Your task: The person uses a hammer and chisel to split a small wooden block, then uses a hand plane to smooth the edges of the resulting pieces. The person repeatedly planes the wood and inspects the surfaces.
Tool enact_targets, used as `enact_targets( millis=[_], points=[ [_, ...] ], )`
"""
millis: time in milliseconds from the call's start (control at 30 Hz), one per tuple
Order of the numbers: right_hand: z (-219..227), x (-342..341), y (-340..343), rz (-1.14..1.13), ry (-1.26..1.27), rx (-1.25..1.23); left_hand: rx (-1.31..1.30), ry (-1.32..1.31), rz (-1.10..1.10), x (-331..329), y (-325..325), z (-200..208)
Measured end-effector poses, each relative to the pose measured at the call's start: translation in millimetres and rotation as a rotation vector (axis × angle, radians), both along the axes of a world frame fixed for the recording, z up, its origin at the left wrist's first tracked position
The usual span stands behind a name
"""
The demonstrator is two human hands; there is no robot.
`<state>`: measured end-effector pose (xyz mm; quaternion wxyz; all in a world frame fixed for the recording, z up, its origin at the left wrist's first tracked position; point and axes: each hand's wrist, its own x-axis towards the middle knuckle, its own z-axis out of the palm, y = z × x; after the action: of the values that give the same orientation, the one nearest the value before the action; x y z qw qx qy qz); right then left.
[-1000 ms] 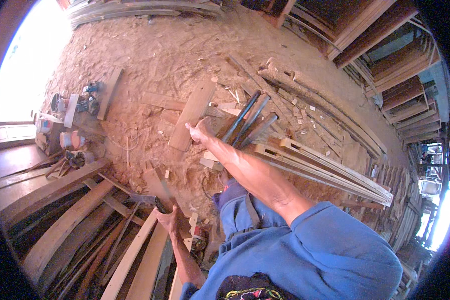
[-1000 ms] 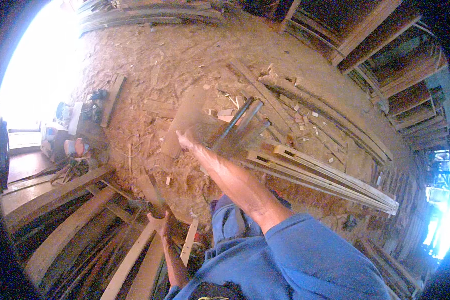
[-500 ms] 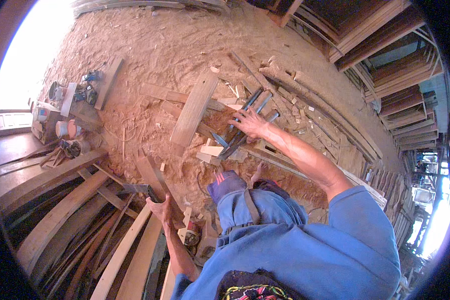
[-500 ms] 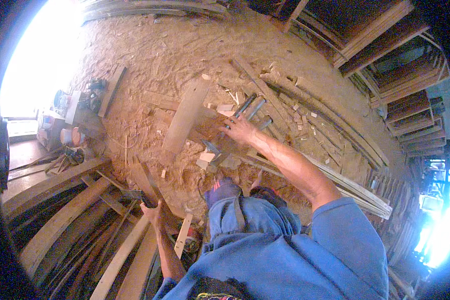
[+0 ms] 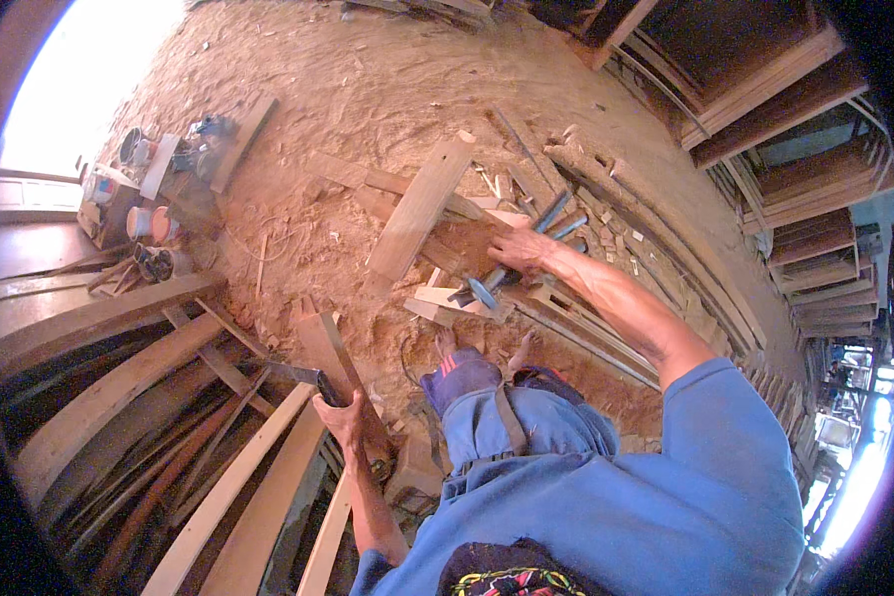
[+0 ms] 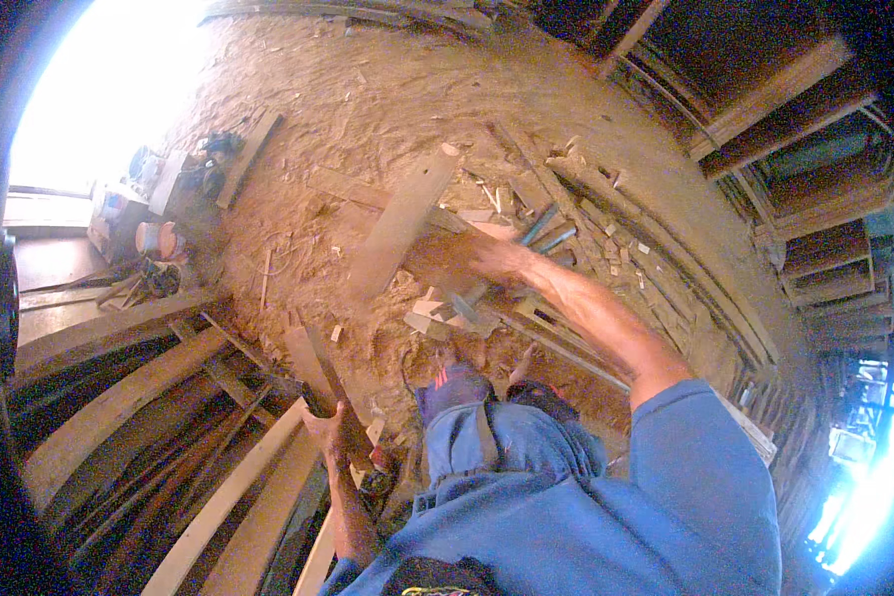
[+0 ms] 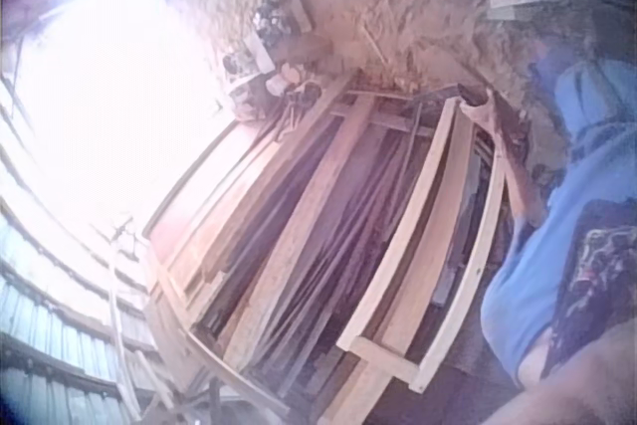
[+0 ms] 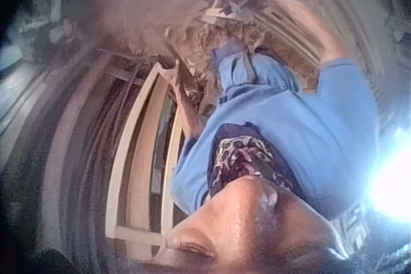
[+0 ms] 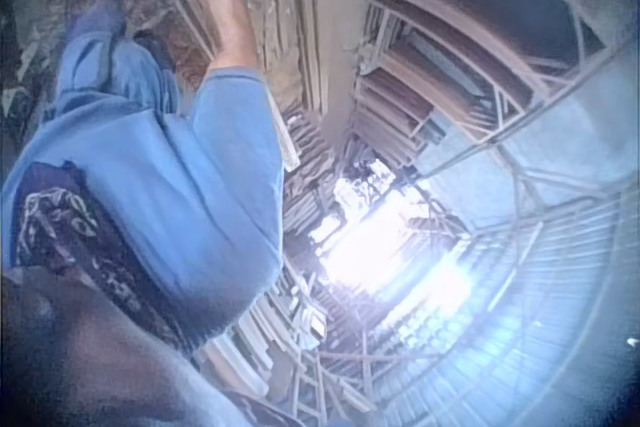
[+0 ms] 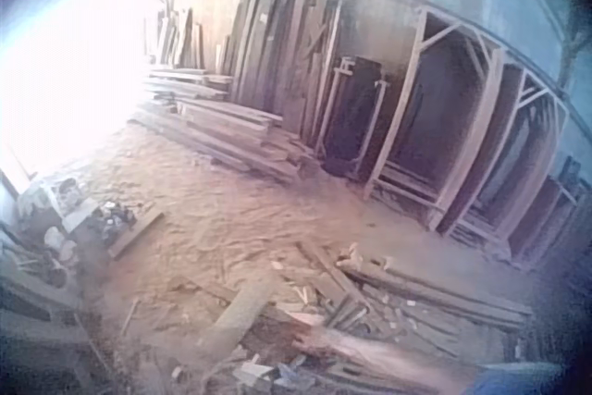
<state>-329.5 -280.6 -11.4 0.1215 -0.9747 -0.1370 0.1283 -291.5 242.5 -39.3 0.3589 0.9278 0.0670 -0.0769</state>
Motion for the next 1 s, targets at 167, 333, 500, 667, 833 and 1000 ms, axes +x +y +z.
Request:
enact_targets(
  millis=[167, 333, 500, 667, 833, 1000],
  points=[
    [-27, -7, -9, 0.168, -0.010, -0.126, -0.005, 0.054, 0.025, -13, 4, 6],
    [-75, -14, -21, 0.119, 0.092, -0.076, -0.021, 0.127, 0.049, -15, -7, 35],
    [-47, -8, -20, 0.129, 0.010, -0.226, -0.020, 0.142, 0.021, -14, -3, 35],
    [52, 22, 5, 0.216, 0.018, -0.360, -0.018, 0.152, 0.012, -7, 6, 19],
    [157, 1, 10, -0.024, 0.018, -0.338, -0.041, 0.018, 0.070, -5, -12, 31],
    [241, -102, -5, -0.381, 0.146, -0.385, -0.175, -0.157, -0.009, -8, -55, 60]
  ],
)
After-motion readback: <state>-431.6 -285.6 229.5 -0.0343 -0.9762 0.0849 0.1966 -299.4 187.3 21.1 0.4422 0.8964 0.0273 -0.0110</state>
